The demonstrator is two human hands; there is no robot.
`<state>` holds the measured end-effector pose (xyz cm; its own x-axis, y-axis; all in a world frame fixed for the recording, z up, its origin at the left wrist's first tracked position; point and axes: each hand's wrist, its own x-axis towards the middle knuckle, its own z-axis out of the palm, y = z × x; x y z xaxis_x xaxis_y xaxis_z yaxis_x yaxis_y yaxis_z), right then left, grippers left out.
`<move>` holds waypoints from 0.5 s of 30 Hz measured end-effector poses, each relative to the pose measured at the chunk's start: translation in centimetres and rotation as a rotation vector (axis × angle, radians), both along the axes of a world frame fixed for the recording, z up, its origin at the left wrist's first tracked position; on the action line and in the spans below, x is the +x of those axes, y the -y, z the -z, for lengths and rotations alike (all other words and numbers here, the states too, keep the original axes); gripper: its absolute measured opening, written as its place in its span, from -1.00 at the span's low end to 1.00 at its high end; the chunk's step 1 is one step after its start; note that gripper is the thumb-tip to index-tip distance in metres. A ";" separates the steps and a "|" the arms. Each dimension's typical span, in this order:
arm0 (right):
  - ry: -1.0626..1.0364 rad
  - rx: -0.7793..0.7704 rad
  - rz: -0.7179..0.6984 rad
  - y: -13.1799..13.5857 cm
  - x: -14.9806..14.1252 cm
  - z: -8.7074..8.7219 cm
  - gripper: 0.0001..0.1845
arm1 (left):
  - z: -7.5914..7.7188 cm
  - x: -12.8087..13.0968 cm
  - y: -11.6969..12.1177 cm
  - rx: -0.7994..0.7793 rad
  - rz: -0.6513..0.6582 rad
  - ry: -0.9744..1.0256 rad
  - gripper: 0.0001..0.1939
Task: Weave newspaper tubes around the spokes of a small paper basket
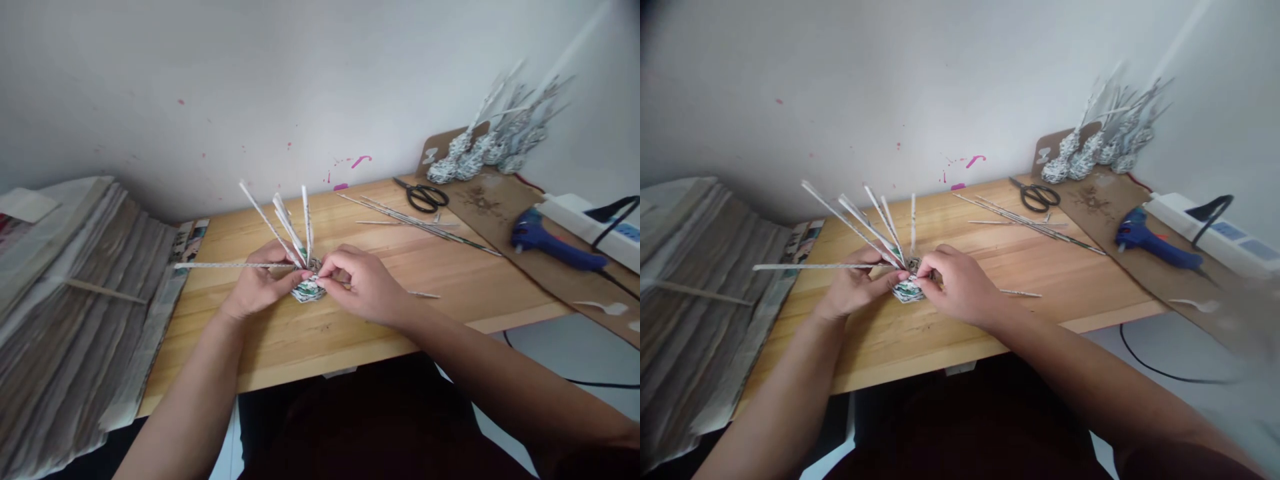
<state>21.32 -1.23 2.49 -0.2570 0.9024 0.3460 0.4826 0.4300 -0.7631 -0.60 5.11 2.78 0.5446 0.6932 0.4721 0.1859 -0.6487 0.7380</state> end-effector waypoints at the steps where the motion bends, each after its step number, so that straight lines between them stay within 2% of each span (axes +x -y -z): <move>1: -0.021 -0.015 -0.012 0.1 -0.1 0.0 -0.95 | -0.1 0.0 -0.1 0.008 0.000 -0.006 -0.78; 6: -0.025 -0.039 -0.039 0.3 -0.2 -0.2 -0.96 | -0.1 -0.2 -0.4 -0.053 0.038 0.002 -0.77; 15: -0.012 -0.046 0.011 0.1 0.4 -0.2 -0.98 | 0.1 -0.4 -0.3 -0.138 0.073 0.008 -0.78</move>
